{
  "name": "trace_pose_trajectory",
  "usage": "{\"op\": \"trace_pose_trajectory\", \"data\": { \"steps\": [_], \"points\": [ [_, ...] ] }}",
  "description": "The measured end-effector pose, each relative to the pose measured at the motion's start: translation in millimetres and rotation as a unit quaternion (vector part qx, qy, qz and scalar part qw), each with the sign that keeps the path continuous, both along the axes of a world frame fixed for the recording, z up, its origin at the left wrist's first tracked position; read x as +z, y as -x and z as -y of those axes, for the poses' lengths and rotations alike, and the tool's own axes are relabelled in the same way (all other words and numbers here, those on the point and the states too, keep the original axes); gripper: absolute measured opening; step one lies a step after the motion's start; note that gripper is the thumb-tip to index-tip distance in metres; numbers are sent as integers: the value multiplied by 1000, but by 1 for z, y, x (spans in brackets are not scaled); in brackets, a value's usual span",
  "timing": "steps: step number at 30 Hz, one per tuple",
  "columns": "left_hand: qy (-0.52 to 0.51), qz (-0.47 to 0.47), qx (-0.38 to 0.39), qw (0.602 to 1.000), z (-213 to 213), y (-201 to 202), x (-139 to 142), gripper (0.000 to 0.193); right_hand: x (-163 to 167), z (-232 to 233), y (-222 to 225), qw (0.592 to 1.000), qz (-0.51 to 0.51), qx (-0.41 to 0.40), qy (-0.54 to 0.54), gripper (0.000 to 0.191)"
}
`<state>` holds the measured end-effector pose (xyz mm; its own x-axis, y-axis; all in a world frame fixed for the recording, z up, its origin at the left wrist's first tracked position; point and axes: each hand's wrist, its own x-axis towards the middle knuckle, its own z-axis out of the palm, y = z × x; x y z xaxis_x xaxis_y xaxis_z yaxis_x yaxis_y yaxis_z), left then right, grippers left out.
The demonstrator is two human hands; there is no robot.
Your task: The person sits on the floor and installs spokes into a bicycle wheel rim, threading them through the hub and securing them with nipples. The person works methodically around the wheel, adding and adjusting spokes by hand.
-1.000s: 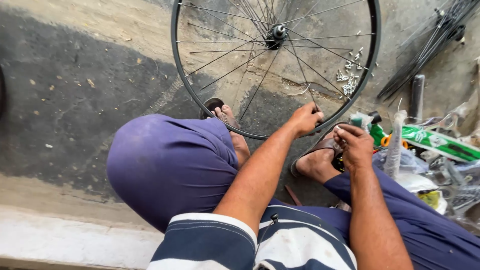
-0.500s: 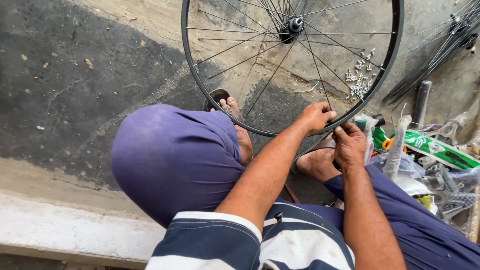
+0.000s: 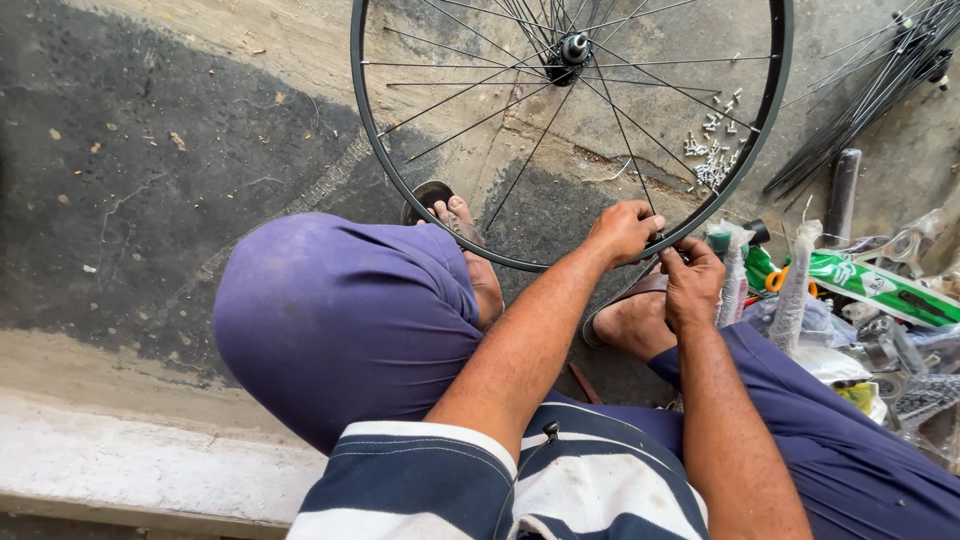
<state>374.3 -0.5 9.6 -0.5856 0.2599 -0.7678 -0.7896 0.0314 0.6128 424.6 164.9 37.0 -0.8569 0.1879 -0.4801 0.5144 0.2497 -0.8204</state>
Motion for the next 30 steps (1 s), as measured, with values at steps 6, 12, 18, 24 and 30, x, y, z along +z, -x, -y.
{"op": "trace_pose_trajectory", "data": {
  "steps": [6, 12, 18, 24, 30],
  "points": [
    [-16, 4, 7, 1000, 1, 1, 3, 27, 2, 4, 1, 1000, -21, 1, 8, 16],
    [-52, 4, 29, 998, 1, 0, -4, 27, 6, 4, 3, 1000, -11, 24, -5, 16],
    [-65, -7, 36, 997, -1, -2, -12, 26, 7, 5, 4, 1000, -10, 25, -7, 16],
    [-50, -37, 34, 997, -3, -5, -17, 26, 3, 2, 3, 999, -9, 31, 3, 16],
    [-30, -21, 25, 999, -2, -4, -13, 27, -2, 2, 3, 1000, 1, -8, 2, 18]
  ]
}}
